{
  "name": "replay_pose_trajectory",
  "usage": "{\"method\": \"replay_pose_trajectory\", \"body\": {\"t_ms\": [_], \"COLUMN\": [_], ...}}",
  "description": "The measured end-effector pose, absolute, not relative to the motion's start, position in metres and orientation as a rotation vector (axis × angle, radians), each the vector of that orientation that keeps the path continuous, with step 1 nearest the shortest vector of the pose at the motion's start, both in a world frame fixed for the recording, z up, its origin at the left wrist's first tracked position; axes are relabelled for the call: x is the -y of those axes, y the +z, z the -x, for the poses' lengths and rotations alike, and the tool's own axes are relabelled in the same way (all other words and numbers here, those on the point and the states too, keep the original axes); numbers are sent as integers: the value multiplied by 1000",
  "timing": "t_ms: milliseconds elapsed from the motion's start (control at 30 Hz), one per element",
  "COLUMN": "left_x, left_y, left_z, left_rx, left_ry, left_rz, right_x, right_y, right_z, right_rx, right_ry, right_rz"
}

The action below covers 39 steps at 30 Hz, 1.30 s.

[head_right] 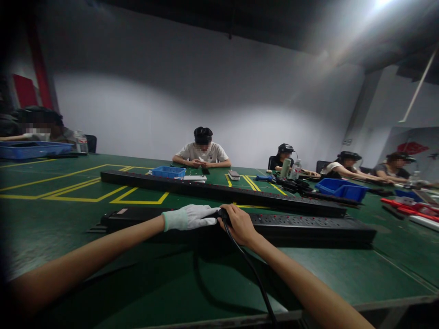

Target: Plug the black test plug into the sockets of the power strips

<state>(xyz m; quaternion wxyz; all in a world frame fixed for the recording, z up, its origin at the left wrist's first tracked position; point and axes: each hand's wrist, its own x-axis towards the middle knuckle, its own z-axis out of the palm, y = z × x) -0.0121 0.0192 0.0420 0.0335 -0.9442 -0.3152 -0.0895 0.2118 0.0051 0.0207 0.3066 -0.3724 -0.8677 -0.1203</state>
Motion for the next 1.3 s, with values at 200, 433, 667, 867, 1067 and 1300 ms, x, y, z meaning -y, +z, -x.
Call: {"method": "replay_pose_trajectory", "body": {"t_ms": [200,433,667,867,1067,1300], "left_x": [-21,-24,-24,-23,-25,-23], "left_y": [39,37,37,38,35,38], "left_z": [12,11,11,11,12,9], "left_rx": [977,989,1013,1011,1012,991], "left_ry": [-316,-303,-291,-303,-352,-317], "left_rz": [2884,2872,2874,2883,2893,2856], "right_x": [0,3,3,2,4,5], "right_y": [26,28,30,27,30,28], "right_z": [-212,-212,-212,-211,-212,-211], "right_rx": [2350,2368,2363,2326,2354,2346], "right_ry": [-310,-293,-270,-283,-283,-297], "right_rz": [954,954,971,993,970,979]}}
